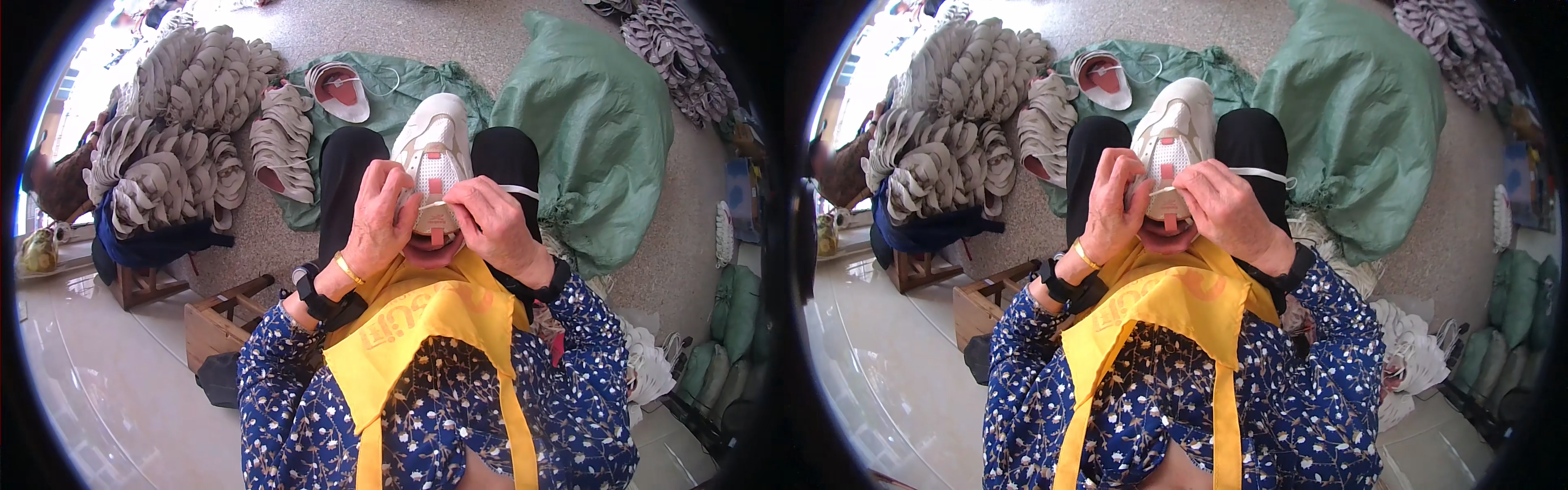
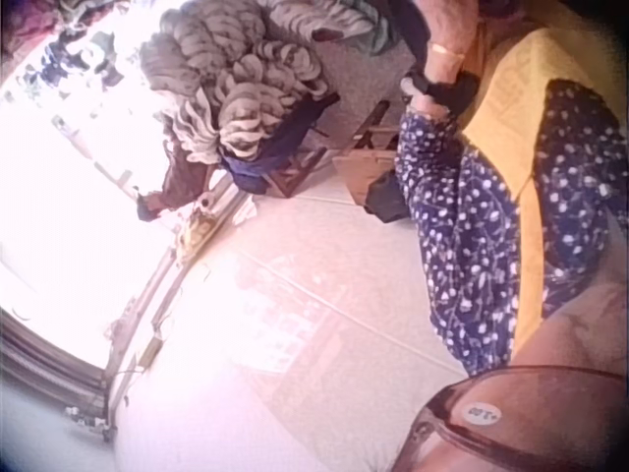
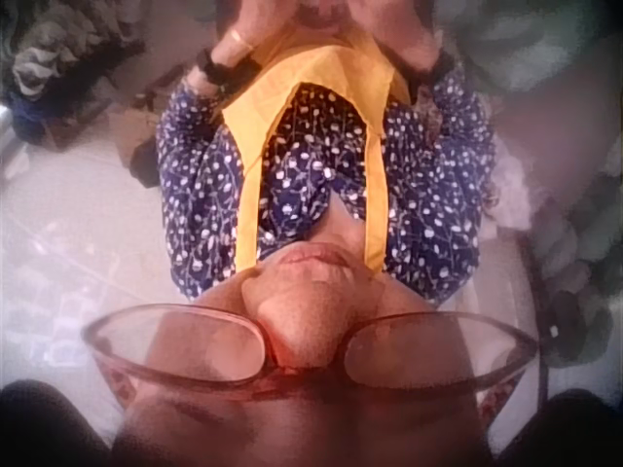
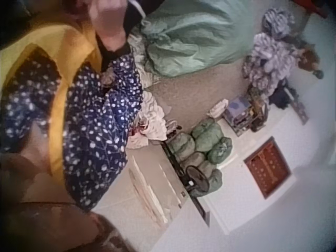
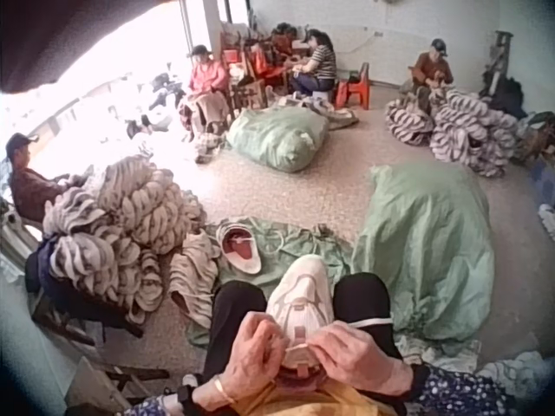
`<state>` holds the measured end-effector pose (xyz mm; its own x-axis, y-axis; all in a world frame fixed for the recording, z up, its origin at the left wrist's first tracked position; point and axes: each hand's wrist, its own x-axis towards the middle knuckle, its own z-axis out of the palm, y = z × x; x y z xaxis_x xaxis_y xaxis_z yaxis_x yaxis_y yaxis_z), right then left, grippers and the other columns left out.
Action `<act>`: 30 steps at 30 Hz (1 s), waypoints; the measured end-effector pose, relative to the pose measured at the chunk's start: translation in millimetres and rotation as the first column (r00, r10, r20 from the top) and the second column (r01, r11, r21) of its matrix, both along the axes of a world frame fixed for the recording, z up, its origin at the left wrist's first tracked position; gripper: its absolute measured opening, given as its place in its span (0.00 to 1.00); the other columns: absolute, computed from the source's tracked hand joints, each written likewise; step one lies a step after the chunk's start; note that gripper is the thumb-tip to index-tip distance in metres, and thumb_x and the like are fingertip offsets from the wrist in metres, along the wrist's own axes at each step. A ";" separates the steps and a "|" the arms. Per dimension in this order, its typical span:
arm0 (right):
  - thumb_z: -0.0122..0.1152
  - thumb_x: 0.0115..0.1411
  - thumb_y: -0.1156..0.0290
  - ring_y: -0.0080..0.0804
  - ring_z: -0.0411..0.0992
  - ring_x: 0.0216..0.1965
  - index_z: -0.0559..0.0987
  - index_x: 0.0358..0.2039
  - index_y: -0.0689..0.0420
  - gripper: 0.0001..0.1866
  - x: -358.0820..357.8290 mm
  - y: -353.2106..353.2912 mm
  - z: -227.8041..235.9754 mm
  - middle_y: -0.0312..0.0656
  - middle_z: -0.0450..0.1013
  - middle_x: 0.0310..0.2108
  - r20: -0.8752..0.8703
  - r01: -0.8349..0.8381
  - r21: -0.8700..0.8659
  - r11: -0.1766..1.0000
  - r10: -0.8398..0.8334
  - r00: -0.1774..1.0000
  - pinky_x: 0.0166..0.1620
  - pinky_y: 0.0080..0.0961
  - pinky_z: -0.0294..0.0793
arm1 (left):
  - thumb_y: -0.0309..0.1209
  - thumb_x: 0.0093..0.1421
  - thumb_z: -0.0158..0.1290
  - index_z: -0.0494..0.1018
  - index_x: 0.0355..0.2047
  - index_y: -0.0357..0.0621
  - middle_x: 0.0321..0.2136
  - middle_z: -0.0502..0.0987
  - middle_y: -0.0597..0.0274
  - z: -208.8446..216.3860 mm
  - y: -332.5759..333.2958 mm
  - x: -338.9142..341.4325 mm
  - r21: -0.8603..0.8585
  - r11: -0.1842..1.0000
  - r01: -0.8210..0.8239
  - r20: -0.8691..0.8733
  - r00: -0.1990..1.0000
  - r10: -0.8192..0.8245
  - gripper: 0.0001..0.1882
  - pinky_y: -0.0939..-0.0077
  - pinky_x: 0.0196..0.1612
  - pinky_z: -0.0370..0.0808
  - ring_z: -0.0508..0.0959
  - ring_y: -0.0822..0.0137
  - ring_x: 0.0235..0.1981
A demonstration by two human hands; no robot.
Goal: The person sits on the floor and laces a white sneaker with pink accents. They thread the white shoelaces through the eyelets, pull them tight, and tie a knot. The person then picks up a pink shoe insole and places it inside the shoe before continuing to adjust the laces.
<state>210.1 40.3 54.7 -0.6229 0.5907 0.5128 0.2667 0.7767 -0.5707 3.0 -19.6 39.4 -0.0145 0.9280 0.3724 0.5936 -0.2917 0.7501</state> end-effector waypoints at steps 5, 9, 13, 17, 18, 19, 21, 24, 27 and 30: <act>0.65 0.58 0.82 0.47 0.76 0.39 0.76 0.39 0.60 0.10 1.0 -6.5 0.4 0.45 0.75 0.36 0.007 0.019 0.000 1.000 -0.019 1.000 0.43 0.38 0.78 | 0.18 0.54 0.60 0.70 0.40 0.38 0.40 0.70 0.49 -0.8 -5.9 3.0 -0.007 1.000 -0.025 0.028 0.999 0.025 0.15 0.57 0.45 0.73 0.73 0.45 0.42; 0.65 0.58 0.82 0.46 0.77 0.37 0.77 0.38 0.60 0.09 0.6 -6.3 -1.1 0.44 0.76 0.35 -0.050 0.028 -0.050 0.998 -0.030 0.998 0.41 0.36 0.79 | 0.18 0.54 0.61 0.69 0.40 0.39 0.40 0.70 0.49 0.1 -7.2 4.1 -0.027 0.999 -0.040 0.049 0.998 0.041 0.15 0.57 0.45 0.73 0.73 0.45 0.42; 0.66 0.58 0.83 0.40 0.78 0.33 0.80 0.37 0.59 0.07 0.6 -8.0 0.5 0.42 0.78 0.33 -0.129 0.057 -0.167 0.984 -0.079 0.988 0.36 0.31 0.78 | 0.19 0.54 0.61 0.70 0.38 0.39 0.38 0.70 0.51 2.4 -9.3 4.1 -0.050 0.997 -0.065 0.064 0.996 0.069 0.14 0.59 0.41 0.74 0.74 0.48 0.39; 0.67 0.58 0.82 0.30 0.78 0.27 0.82 0.36 0.60 0.06 1.6 -3.2 13.2 0.41 0.79 0.30 -0.116 0.159 -0.461 0.873 -0.237 0.965 0.32 0.25 0.77 | 0.22 0.55 0.64 0.70 0.33 0.38 0.32 0.71 0.54 25.8 -0.4 4.9 -0.185 0.981 -0.061 0.098 0.992 0.080 0.12 0.64 0.32 0.73 0.75 0.57 0.29; 0.68 0.60 0.80 0.22 0.76 0.25 0.81 0.35 0.61 0.04 0.7 1.7 14.8 0.38 0.79 0.28 -0.126 0.153 -0.508 0.848 -0.248 0.960 0.31 0.22 0.75 | 0.22 0.55 0.64 0.70 0.32 0.38 0.30 0.71 0.56 25.9 4.4 4.3 -0.178 0.982 -0.067 0.087 0.993 0.084 0.12 0.68 0.31 0.72 0.74 0.61 0.27; 0.68 0.61 0.79 0.20 0.75 0.25 0.81 0.35 0.61 0.03 1.5 6.3 14.0 0.37 0.79 0.27 -0.109 0.164 -0.531 0.831 -0.259 0.960 0.31 0.21 0.75 | 0.22 0.56 0.65 0.70 0.31 0.38 0.28 0.70 0.59 24.8 13.1 2.5 -0.172 0.982 -0.073 0.076 0.993 0.087 0.12 0.71 0.29 0.71 0.72 0.66 0.25; 0.68 0.62 0.78 0.17 0.74 0.26 0.81 0.34 0.62 0.02 4.5 15.0 12.7 0.35 0.79 0.26 -0.075 0.187 -0.576 0.796 -0.279 0.957 0.31 0.19 0.75 | 0.24 0.56 0.67 0.70 0.29 0.38 0.24 0.69 0.62 23.3 28.5 0.3 -0.157 0.984 -0.085 0.069 0.993 0.096 0.13 0.75 0.27 0.70 0.70 0.71 0.23; 0.68 0.63 0.77 0.13 0.74 0.27 0.82 0.35 0.62 0.03 1.7 21.9 15.3 0.33 0.79 0.26 -0.074 0.204 -0.583 0.787 -0.301 0.951 0.31 0.17 0.74 | 0.30 0.55 0.71 0.69 0.28 0.38 0.24 0.69 0.64 21.8 44.4 -2.7 -0.123 0.988 -0.088 0.057 0.994 0.095 0.18 0.76 0.26 0.70 0.70 0.73 0.22; 0.68 0.63 0.77 0.13 0.74 0.27 0.82 0.35 0.62 0.02 0.4 25.1 12.5 0.33 0.79 0.26 -0.063 0.219 -0.590 0.777 -0.314 0.947 0.31 0.16 0.74 | 0.29 0.56 0.70 0.70 0.28 0.38 0.24 0.69 0.63 18.1 49.7 -3.8 -0.105 0.993 -0.057 0.024 0.998 0.060 0.16 0.75 0.26 0.71 0.70 0.71 0.22; 0.67 0.63 0.78 0.13 0.74 0.26 0.82 0.35 0.62 0.02 -2.5 25.5 9.1 0.33 0.79 0.25 -0.068 0.220 -0.592 0.776 -0.320 0.945 0.30 0.16 0.74 | 0.28 0.56 0.69 0.70 0.29 0.38 0.25 0.70 0.63 15.3 50.4 -0.3 -0.073 0.995 -0.065 -0.006 0.998 0.065 0.16 0.74 0.25 0.71 0.70 0.70 0.22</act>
